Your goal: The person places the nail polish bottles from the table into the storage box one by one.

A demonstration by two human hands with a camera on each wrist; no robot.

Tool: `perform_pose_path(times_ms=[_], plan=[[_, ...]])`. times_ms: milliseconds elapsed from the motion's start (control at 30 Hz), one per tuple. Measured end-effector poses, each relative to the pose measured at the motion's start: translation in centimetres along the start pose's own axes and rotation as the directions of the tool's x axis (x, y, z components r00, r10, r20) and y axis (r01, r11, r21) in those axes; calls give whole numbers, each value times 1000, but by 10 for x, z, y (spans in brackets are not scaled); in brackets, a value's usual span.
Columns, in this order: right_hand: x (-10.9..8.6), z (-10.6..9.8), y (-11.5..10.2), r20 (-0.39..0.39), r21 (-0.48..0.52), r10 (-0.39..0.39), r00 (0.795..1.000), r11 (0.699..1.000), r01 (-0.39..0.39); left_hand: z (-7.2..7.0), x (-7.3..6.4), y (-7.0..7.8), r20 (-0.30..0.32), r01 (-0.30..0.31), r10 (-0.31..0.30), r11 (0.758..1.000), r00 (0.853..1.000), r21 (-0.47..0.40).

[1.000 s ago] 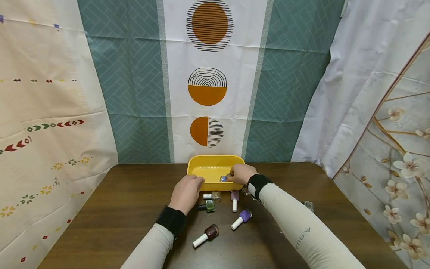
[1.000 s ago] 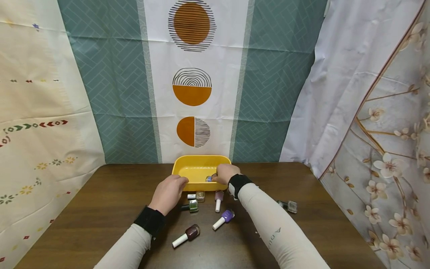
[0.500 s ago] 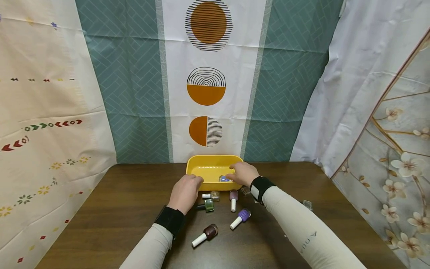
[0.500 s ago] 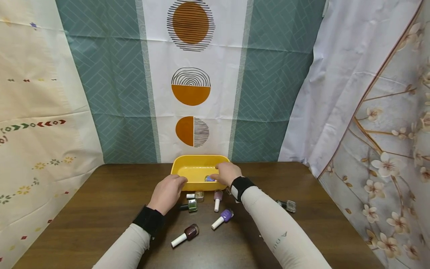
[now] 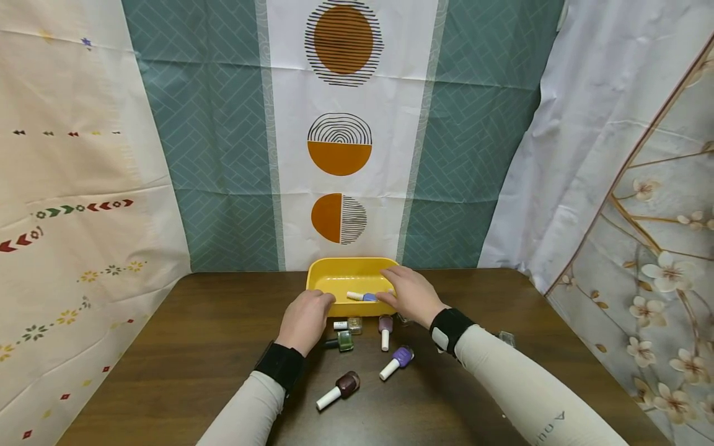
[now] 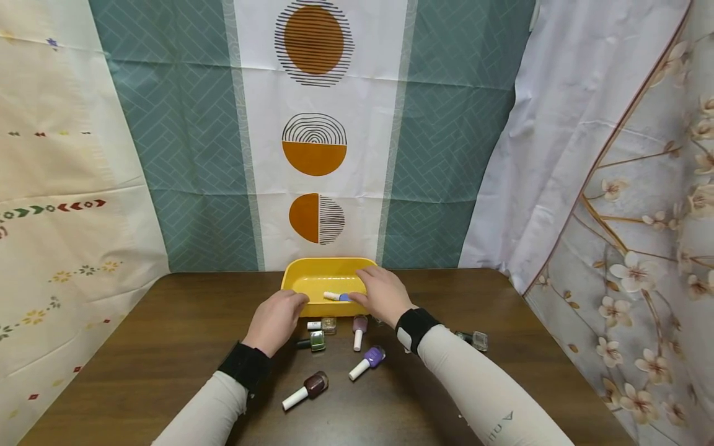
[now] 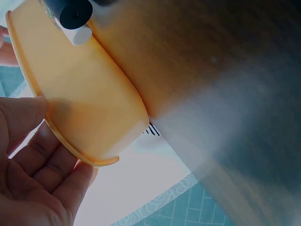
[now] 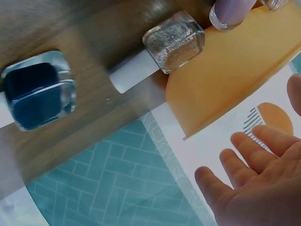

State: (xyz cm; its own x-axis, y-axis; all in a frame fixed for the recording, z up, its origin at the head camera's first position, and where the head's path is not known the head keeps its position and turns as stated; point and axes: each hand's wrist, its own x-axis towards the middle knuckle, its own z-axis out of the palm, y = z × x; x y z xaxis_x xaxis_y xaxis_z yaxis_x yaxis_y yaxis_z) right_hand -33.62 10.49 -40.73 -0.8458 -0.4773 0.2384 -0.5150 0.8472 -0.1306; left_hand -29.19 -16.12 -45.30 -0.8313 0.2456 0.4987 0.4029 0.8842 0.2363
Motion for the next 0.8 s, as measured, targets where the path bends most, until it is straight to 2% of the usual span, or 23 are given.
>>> perform_pose_path(times_ms=[333,600,800], plan=[[-37,-12,6,-53,-2,-28,998,1000,28,0,0,1,14,16,-16,1000,1000,-26],[-60,-15,10,-55,-1,-3,998,1000,3,-1,0,1,8,14,-14,1000,1000,-23],[-73,-18,13,-92,-26,-38,995,999,36,-2,0,2,2,7,-7,1000,1000,-14]])
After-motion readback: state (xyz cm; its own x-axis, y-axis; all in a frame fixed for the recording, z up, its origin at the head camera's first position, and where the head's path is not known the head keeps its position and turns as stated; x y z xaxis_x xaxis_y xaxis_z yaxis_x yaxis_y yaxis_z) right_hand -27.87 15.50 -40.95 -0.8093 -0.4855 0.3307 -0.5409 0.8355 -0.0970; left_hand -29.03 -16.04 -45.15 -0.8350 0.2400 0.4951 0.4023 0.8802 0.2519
